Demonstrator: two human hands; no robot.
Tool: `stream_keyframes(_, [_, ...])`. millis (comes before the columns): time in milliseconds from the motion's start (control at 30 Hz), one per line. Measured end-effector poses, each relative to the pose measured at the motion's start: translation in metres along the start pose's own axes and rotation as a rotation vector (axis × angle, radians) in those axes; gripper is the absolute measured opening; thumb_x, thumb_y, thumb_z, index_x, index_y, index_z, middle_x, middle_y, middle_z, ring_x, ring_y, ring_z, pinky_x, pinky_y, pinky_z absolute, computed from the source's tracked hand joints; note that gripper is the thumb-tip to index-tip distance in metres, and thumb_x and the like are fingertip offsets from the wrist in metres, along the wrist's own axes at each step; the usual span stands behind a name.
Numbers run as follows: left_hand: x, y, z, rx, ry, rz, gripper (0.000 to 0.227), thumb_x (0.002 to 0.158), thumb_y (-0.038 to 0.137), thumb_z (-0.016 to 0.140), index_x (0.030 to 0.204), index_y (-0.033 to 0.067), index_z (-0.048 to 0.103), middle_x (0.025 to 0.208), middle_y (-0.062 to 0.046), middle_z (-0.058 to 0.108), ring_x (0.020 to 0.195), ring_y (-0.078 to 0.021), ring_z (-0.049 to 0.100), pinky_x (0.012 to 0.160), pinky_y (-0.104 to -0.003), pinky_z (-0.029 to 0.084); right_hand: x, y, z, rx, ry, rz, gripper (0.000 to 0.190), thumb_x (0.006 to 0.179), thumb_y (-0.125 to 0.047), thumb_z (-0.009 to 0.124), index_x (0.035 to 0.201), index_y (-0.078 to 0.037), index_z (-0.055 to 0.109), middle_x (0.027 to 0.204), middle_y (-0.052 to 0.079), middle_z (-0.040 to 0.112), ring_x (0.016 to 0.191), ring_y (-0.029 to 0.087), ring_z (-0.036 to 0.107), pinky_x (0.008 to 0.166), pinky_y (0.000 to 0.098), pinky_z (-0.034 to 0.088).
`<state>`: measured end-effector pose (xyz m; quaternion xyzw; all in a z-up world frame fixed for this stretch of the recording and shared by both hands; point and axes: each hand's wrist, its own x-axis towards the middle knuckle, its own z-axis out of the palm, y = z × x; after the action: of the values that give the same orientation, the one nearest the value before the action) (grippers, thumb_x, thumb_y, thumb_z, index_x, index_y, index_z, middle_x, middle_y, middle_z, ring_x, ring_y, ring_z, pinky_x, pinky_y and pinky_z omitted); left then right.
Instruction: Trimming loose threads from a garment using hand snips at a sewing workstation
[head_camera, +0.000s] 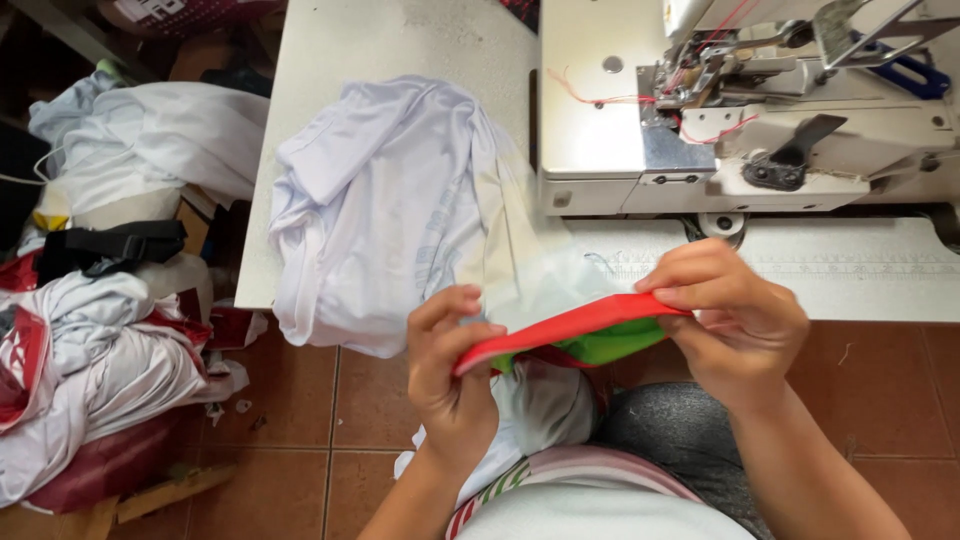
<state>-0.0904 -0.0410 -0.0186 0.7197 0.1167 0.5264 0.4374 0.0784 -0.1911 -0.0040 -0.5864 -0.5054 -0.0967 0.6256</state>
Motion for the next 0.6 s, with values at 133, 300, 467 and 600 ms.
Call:
stream_keyframes(133, [0.058,0.004,0.016,0.033,-0.120,0.072,0.009,0.096,0.005,0.056,0.097,0.0059,0.064,0.092,-0.010,0.062,0.084,-0.0251,0.063,0.078,-0.034,0.055,-0.008,0.026,-0.003,0.248,-0.047,0.232,0.009,0.083,0.003,0.070,0.090,0.000,0.065,0.081,0.015,0.069,0.079,0.025,0.066,0.073,0.0334,0.056])
stream_keyframes(300, [0.136,-0.026,0.070,0.306,-0.341,0.353,0.004,0.092,0.006,0.064,0.096,0.0074,0.065,0.083,-0.005,0.057,0.074,-0.0280,0.063,0.066,-0.039,0.056,0.007,0.034,-0.004,0.172,-0.135,0.638,0.029,0.086,-0.003,0.070,0.114,0.004,0.067,0.072,0.008,0.071,0.078,0.009,0.057,0.076,0.0302,0.054])
stream_keyframes(467, [0.176,-0.082,0.128,0.510,-0.730,0.189,0.020,0.083,0.023,0.066,0.071,0.0088,0.058,0.074,-0.009,0.060,0.062,-0.0346,0.057,0.052,-0.046,0.040,0.024,0.046,-0.018,0.249,-0.204,0.976,0.016,0.088,-0.009,0.068,0.086,0.006,0.075,0.084,0.005,0.074,0.079,0.007,0.061,0.068,0.0224,0.050])
stream_keyframes(600, [0.191,-0.099,0.151,0.552,-0.732,0.219,0.017,0.077,0.027,0.070,0.074,0.0105,0.068,0.076,-0.010,0.066,0.069,-0.0353,0.062,0.054,-0.046,0.044,0.038,0.048,-0.025,0.314,-0.121,1.015,0.018,0.089,-0.009,0.067,0.090,0.008,0.072,0.088,0.011,0.074,0.079,0.012,0.065,0.070,0.0253,0.055])
